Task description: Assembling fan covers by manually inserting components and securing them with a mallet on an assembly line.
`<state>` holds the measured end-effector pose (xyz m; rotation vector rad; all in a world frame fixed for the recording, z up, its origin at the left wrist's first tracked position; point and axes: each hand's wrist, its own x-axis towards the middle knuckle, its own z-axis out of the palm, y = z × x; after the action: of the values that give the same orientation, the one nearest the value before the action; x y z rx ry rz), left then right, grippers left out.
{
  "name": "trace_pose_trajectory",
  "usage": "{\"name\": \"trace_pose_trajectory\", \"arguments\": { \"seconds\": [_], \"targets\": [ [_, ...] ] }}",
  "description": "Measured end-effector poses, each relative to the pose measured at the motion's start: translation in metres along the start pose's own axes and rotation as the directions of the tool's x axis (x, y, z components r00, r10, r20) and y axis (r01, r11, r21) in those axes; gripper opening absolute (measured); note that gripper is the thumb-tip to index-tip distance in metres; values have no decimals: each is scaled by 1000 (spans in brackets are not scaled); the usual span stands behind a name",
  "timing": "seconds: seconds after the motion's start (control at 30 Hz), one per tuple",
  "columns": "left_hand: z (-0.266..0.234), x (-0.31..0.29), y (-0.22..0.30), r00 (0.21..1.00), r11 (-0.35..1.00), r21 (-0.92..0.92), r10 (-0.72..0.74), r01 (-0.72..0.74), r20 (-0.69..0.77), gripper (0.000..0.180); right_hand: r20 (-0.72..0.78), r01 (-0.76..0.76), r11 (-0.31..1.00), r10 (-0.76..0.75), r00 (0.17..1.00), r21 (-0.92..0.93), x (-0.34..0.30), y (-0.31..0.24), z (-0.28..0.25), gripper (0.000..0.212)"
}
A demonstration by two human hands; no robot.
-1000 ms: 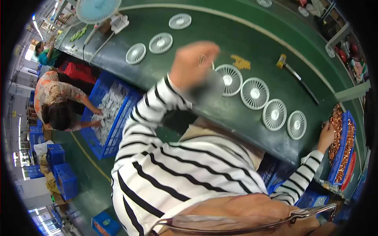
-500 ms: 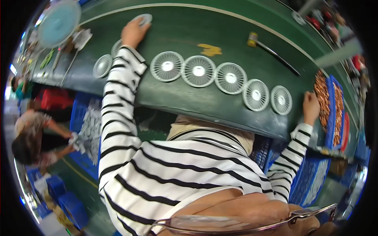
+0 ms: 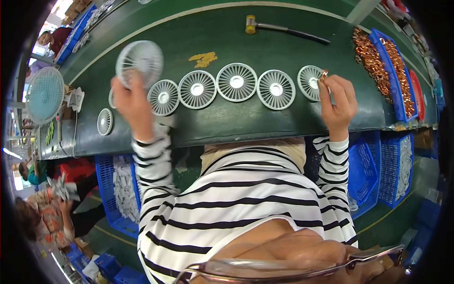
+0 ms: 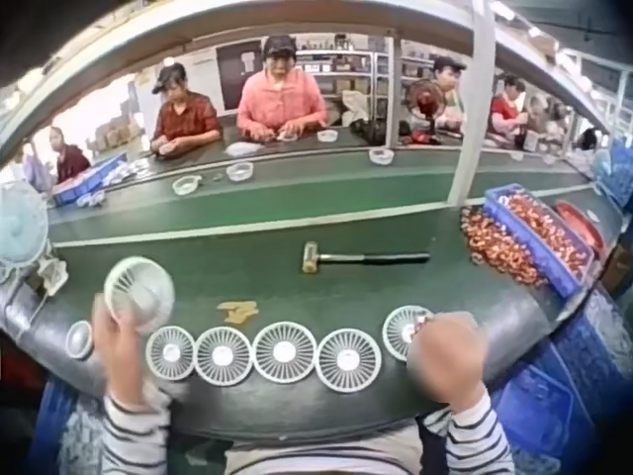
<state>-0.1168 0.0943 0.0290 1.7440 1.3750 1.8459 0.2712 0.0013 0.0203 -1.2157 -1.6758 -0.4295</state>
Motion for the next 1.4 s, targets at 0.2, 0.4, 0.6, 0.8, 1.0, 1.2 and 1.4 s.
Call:
{"name": "trace_pose_trajectory", "arguments": {
  "seconds": [0.2,0.4,0.6,0.8,1.0,1.2,1.4],
  "targets": [
    [69,-98,80,853,737,-465,-298,491,428,21,40,181,961,-193,980,209,-2,-58,19,25],
    [86,-112,87,772,682,-465,-236,564,590,28,63,203,942,-228,972,269,-4,-79,35,23],
    [89,-120,85,803,828,-350,-185,438,567,29,290,-16,971,-55,956,238,0,-92,34,15],
    [99,-131,74,819,785,-423,-178,452,546,30,244,-111,968,55,968,223,-9,-95,42,12],
    [91,-111,87,638,488,-486,-212,725,740,49,153,-62,994,48,987,87,-10,-88,34,22],
    [72,-111,93,365,357,-294,-149,887,919,52,382,67,928,-215,899,366,-2,-71,-2,22],
    [81,-119,94,469,574,-381,-6,725,883,43,590,-456,634,-2,807,625,4,-52,-14,31]
  ]
}}
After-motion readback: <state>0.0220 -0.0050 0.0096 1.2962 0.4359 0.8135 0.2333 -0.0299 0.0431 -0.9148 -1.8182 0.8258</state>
